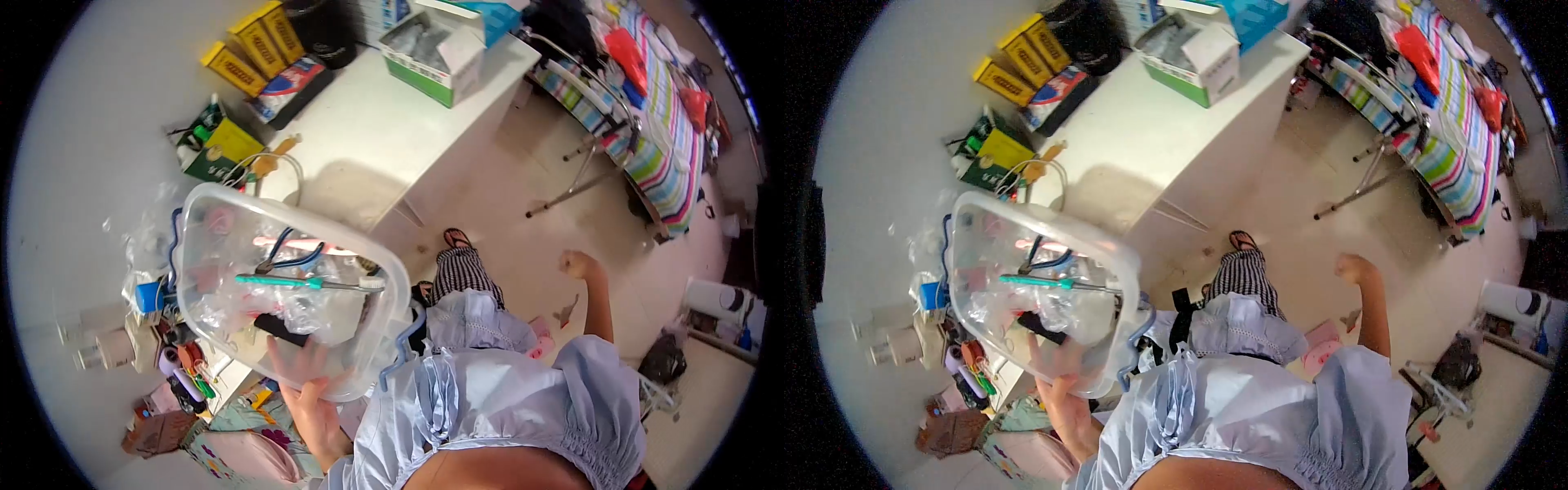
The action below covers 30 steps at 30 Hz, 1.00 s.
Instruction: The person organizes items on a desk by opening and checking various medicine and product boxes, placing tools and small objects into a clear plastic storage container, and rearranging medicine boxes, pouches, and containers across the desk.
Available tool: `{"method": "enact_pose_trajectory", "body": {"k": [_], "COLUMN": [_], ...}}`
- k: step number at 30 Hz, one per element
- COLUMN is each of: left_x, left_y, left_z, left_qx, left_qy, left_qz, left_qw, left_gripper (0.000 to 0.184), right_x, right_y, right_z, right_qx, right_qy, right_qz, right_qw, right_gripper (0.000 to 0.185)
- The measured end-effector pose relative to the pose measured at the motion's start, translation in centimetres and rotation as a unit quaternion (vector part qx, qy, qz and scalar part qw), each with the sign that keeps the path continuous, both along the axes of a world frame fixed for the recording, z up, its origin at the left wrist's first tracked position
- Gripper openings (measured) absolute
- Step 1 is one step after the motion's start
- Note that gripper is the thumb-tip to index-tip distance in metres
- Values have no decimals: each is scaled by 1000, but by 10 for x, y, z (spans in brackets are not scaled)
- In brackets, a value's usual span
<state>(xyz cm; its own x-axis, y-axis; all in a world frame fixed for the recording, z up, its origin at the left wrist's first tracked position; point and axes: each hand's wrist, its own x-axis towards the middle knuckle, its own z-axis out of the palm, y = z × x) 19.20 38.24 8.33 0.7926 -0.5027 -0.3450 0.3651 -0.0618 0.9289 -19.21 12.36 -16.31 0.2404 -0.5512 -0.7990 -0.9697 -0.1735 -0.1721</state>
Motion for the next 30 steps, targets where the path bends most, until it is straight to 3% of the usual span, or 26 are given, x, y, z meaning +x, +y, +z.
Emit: {"method": "enact_pose_trajectory", "body": {"k": [1,2,3,6,8,11,15,16,18,19,20,21,22,23,24,25,30], "left_x": [-2,-3,-2,3,5,7,3,4,1,1,1,0,0,2,4,3,11], "left_y": [-1,-3,-2,-1,1,-2,-26,-32,-52,-60,-70,-81,-91,-102,-111,-119,-135], "left_z": [1,2,4,6,9,14,24,19,25,23,21,16,15,15,13,10,11], "left_qx": [-1,-1,13,-17,-29,-16,-32,-46,-67,-62,-57,-72,-77,-67,-57,-61,-97], "left_qy": [10,21,17,21,16,96,187,200,233,202,168,142,134,137,138,138,93], "left_qz": [0,2,4,-12,-12,-70,-150,-167,-169,-205,-242,-253,-258,-267,-276,-271,-282], "left_qw": [1000,1000,1000,1000,999,993,970,964,955,956,954,954,954,952,950,951,950], "left_gripper": [84,84,84,85,86,87,89,90,90,90,89,90,89,87,85,85,79], "right_x": [23,69,107,189,219,233,206,188,150,156,163,169,167,161,156,157,192], "right_y": [-9,-11,-13,3,16,25,10,4,-23,-23,-19,-17,-24,-35,-44,-48,-48], "right_z": [16,69,92,177,205,206,221,197,130,153,187,206,198,179,166,165,196], "right_qx": [-110,-131,-211,-142,-71,-115,-216,-210,-124,-120,27,171,174,-9,-190,-285,-137], "right_qy": [-95,-263,-395,-653,-686,-690,-665,-662,-618,-614,-666,-666,-664,-674,-645,-625,-723], "right_qz": [41,-69,-44,79,201,250,199,215,-51,-38,-247,-442,-436,-297,-139,-41,92], "right_qw": [989,953,893,739,696,669,687,687,775,779,703,576,582,677,727,726,671], "right_gripper": [25,25,33,58,66,70,61,61,55,55,59,63,63,65,68,73,78]}}
